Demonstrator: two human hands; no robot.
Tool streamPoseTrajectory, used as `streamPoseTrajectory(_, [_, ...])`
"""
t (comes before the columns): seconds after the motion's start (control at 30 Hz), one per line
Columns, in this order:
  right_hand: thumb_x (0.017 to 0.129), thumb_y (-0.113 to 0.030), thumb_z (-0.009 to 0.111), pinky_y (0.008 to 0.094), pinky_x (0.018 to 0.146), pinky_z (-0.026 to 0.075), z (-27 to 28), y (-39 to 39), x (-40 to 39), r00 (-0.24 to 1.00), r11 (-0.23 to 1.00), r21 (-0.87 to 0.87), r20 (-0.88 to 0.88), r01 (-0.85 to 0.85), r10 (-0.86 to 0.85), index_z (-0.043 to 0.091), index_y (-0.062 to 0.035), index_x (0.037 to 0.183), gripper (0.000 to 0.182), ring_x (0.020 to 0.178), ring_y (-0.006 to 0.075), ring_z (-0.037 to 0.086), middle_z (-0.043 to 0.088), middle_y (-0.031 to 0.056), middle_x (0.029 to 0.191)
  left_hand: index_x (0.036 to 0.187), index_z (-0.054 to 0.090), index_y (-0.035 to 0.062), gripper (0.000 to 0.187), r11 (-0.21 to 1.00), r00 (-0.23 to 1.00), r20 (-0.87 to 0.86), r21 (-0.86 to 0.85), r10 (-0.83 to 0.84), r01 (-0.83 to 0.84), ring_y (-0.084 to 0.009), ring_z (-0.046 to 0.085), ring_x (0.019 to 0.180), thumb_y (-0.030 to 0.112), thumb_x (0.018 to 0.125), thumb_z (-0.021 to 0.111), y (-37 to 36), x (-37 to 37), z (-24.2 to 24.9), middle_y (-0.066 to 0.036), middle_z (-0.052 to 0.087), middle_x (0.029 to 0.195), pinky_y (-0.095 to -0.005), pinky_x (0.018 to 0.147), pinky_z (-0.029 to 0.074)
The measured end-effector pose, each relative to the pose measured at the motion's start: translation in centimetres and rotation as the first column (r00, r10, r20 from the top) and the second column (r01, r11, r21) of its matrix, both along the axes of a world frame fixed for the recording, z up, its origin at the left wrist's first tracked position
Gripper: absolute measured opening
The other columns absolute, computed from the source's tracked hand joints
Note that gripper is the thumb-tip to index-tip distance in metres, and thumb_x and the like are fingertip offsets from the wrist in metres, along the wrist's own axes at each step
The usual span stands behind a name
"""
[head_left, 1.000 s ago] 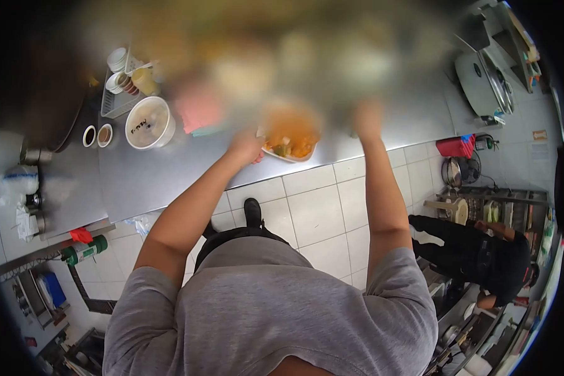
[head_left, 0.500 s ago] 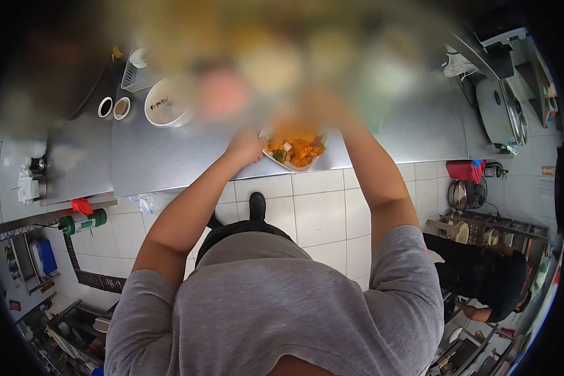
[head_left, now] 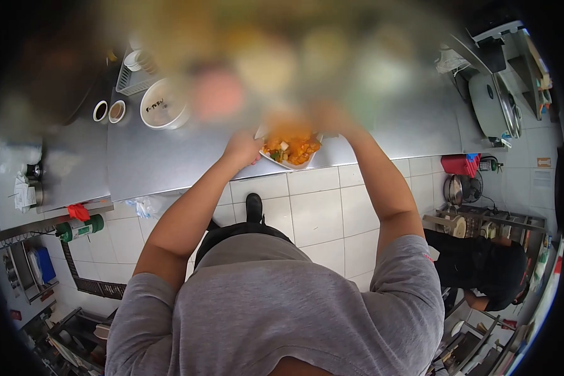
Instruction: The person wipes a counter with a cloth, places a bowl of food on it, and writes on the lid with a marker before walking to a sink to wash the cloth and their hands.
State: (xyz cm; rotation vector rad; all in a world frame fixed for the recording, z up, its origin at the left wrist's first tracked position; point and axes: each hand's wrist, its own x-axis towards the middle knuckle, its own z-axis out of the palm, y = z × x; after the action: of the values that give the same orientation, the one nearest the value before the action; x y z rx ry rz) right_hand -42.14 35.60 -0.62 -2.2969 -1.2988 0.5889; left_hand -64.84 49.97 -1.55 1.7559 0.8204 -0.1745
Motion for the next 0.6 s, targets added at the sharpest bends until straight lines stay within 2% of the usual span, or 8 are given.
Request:
streamPoseTrajectory(0.13, [0.066,-0.007,0.066,0.0353,0.071,0.048,0.1,-0.9,2.4,0.998,0.993,0.103,0.017,0.051,-0.053,0.063,-0.0032,0.089,0.023,0.075,0.0271,0.06,0.063,0.0135,0.082,0.117,0.057,-0.0004,0.034,1.0,1.0,0.016,-0.009,0.026,-0.025,-0.0125,0.053,0.043,0.011,0.086,0.05,-0.2,-0.2,0.3,-0.007,0.059,0.059,-0.0276,0.039,0.042])
streamPoseTrajectory(0.23, [0.071,-0.005,0.06,0.0375,0.074,0.048,1.5,-2.1,0.6,1.0,0.986,0.167,0.001,-0.007,0.007,0.066,-0.0035,0.087,0.017,0.078,0.0284,0.06,0.062,0.0124,0.081,0.117,0.056,-0.0002,0.034,0.998,0.999,0.025,-0.038,0.042,-0.041,-0.0126,0.053,0.043,0.011,0.086,0.05,-0.3,-0.3,0.2,-0.007,0.059,0.059,-0.0277,0.039,0.042])
streamPoseTrajectory(0.3, [0.073,-0.002,0.057,0.0385,0.077,0.048,1.5,-2.0,-1.3,0.991,0.973,0.199,0.085,-0.12,0.105,0.069,-0.0043,0.085,0.017,0.08,0.0294,0.059,0.061,0.0116,0.078,0.117,0.056,-0.0002,0.034,0.999,0.999,0.008,-0.036,0.038,-0.037,-0.0127,0.053,0.043,0.011,0.086,0.05,-0.3,-0.2,0.3,-0.007,0.059,0.059,-0.0277,0.039,0.042])
streamPoseTrajectory(0.43, [0.074,-0.003,0.056,0.0391,0.079,0.047,1.2,-3.0,-0.2,0.983,0.962,0.205,0.072,-0.182,0.171,0.069,-0.0054,0.087,0.019,0.083,0.0305,0.058,0.059,0.0121,0.079,0.118,0.056,-0.0008,0.035,0.998,0.999,-0.01,-0.031,0.047,-0.048,-0.0129,0.053,0.042,0.011,0.085,0.05,-0.2,-0.2,0.0,-0.008,0.059,0.059,-0.0277,0.039,0.042])
streamPoseTrajectory(0.5, [0.074,-0.004,0.057,0.0386,0.077,0.047,1.8,-3.0,1.3,0.969,0.971,-0.085,0.087,-0.225,0.232,0.07,-0.0055,0.087,0.018,0.084,0.0308,0.057,0.059,0.0133,0.084,0.118,0.056,-0.0011,0.036,0.999,0.999,-0.006,-0.022,0.048,-0.048,-0.013,0.053,0.042,0.011,0.085,0.049,-0.3,-0.1,0.1,-0.008,0.059,0.059,-0.0276,0.038,0.042])
streamPoseTrajectory(0.53, [0.074,-0.004,0.057,0.0386,0.077,0.047,1.8,-3.0,1.2,0.968,0.97,-0.086,0.089,-0.227,0.235,0.07,-0.0055,0.087,0.018,0.084,0.0308,0.057,0.059,0.0133,0.084,0.119,0.055,-0.0015,0.036,0.998,0.999,-0.003,-0.017,0.053,-0.053,-0.0131,0.053,0.041,0.01,0.085,0.049,-0.3,-0.2,0.1,-0.008,0.059,0.059,-0.0276,0.038,0.042])
streamPoseTrajectory(0.6, [0.075,-0.005,0.057,0.0384,0.077,0.047,1.7,-3.2,0.7,0.967,0.965,0.102,0.109,-0.243,0.232,0.069,-0.005,0.085,0.016,0.085,0.0303,0.057,0.059,0.0139,0.086,0.119,0.055,-0.0019,0.037,0.998,0.998,0.02,-0.027,0.051,-0.051,-0.0131,0.053,0.041,0.011,0.085,0.049,-0.4,-0.2,0.3,-0.008,0.059,0.059,-0.0276,0.038,0.042])
